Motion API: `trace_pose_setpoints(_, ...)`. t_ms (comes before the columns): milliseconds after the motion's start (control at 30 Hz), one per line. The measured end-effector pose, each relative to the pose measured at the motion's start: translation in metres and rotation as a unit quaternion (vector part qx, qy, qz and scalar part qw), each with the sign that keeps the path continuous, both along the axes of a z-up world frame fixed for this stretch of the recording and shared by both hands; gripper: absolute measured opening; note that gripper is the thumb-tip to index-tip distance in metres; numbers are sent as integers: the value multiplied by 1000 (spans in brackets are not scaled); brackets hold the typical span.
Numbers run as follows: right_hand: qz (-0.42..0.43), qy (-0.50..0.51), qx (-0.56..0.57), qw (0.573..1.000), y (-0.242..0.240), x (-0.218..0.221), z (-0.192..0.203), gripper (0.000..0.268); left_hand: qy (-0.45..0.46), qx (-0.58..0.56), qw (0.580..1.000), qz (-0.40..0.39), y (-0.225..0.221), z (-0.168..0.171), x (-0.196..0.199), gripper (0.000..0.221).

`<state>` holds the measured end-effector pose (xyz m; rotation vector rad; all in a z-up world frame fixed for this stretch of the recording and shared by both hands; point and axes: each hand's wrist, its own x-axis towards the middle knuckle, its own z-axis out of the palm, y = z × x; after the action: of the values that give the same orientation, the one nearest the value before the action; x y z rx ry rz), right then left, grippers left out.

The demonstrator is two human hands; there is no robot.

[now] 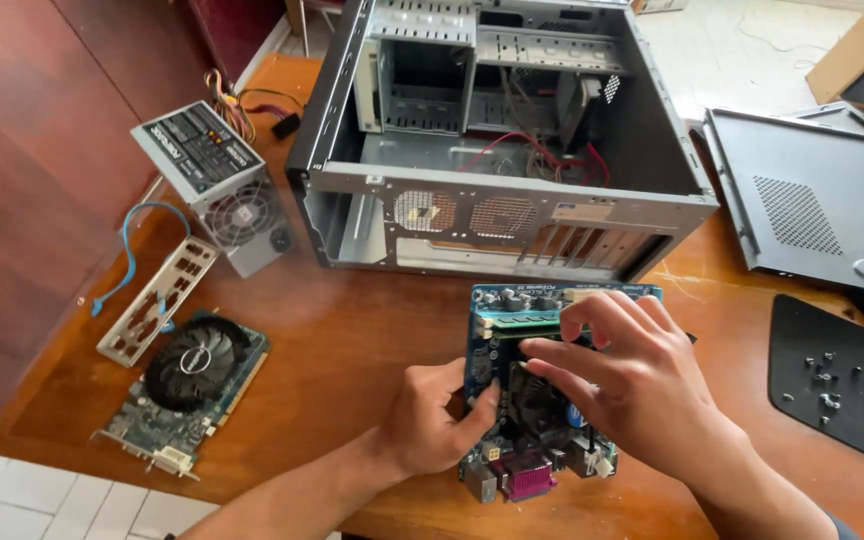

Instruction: Installing a CPU cooler onto a motherboard by aligning it with the socket and securing the mounting pins.

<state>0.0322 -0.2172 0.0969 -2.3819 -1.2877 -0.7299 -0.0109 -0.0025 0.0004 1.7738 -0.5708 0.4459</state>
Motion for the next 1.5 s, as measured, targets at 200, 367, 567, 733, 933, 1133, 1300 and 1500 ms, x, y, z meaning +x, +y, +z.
trace_pose_setpoints(200,-22,32,-41,998,0,-3,7,13,-35,16,999,-3,0,-9,2,30)
trace_pose_setpoints(367,-30,37,-57,997,3,-11,3,14,-54,27,998,-2,-1,-10,2,33)
trace_pose_setpoints(567,-59,9,-53,997,6,-11,-3,14,-32,33,999,3,0,-9,3,33)
trace_pose_setpoints(733,-37,57,-63,996,-1,-8,4,28,-23,24,999,1,0,-5,0,26)
trace_pose_setpoints(933,-37,74,-73,994,2,-4,3,21,-38,43,998,10,0,-11,2,25)
trace_pose_setpoints(1133,-57,44,-86,994,5,-11,0,18,-44,34,998,2,-1,-15,3,32)
trace_pose_setpoints(1300,-67,0,-91,994,9,-15,0,20,-56,39,998,-4,0,-11,3,35)
trace_pose_setpoints(1500,-100,-71,-100,987,18,-18,-6,35,-42,39,998,-2,0,-9,2,35)
